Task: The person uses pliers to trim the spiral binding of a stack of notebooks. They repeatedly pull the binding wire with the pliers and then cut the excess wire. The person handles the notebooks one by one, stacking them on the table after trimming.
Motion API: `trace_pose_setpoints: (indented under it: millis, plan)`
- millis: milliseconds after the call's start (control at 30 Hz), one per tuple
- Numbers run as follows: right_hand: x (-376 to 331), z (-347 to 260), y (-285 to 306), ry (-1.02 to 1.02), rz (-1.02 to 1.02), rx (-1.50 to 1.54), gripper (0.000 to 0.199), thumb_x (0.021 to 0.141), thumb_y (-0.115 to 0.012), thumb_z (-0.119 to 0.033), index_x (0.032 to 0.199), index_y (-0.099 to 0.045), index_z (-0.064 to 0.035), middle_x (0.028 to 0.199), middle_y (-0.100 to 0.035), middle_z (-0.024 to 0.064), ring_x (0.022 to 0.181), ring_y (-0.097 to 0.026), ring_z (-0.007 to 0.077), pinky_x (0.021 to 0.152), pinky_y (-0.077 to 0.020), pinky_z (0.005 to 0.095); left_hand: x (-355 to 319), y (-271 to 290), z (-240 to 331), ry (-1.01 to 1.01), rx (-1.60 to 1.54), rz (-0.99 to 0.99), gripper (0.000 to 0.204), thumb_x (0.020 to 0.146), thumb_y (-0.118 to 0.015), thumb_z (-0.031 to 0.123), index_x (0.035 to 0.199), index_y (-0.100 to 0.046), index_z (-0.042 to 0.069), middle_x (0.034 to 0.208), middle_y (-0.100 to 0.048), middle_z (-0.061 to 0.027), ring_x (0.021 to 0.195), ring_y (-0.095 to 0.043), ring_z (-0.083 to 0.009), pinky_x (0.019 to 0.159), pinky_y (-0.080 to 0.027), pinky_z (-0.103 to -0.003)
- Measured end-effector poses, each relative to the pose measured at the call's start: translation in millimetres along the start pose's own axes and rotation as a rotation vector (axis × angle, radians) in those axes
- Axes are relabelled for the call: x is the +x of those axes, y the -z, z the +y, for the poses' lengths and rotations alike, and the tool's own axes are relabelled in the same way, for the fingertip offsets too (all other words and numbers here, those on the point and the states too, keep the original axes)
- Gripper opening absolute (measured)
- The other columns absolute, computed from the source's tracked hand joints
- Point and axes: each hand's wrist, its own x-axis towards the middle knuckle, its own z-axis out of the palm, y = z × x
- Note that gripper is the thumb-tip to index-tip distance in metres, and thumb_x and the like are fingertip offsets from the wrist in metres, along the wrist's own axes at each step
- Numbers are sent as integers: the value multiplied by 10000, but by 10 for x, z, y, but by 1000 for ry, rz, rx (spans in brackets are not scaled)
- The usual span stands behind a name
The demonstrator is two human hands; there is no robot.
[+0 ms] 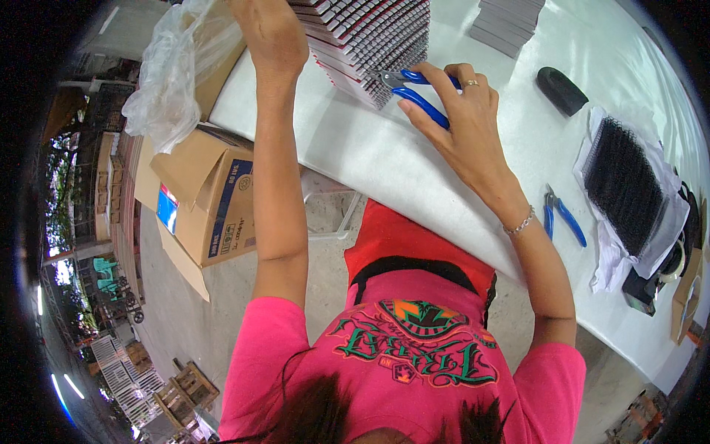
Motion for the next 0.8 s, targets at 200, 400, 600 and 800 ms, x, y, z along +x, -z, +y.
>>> trace_pose_setpoints:
  millis: [200,400,600,800]
  plan:
    - [25,2,-84,39,17,-29,470,953,-670,-458,1312,-638,-156,1151,-588,147,1069,-528,307,1004,-359,475,-2,10,-11,-2,10,-3,441,1099,-267,256,1259,-600,16,1264,-591,-154,1222,-492,-304,1112,-301,-405]
    - [67,28,-87,-25,-45,120,465,963,-655,-477,1242,-685,-105,976,-646,136,832,-613,248,775,-468,344,1,-3,21,-3,-5,1,443,1103,-265,260,1268,-602,24,1269,-591,-144,1226,-486,-295,1110,-302,-404]
    - [373,33,243,-584,-739,719,484,996,-619,-454,1189,-687,-15,904,-665,155,721,-641,239,627,-475,284,-5,13,-1,-14,10,-1,434,1102,-269,254,1268,-604,34,1272,-589,-140,1226,-486,-293,1111,-297,-404]
    - [53,-6,54,-45,-118,63,483,967,-654,-464,1280,-651,-96,1081,-627,163,965,-589,273,893,-437,394,-3,21,-2,-14,31,-1,431,1102,-274,257,1269,-600,31,1272,-588,-145,1239,-482,-302,1120,-280,-410]
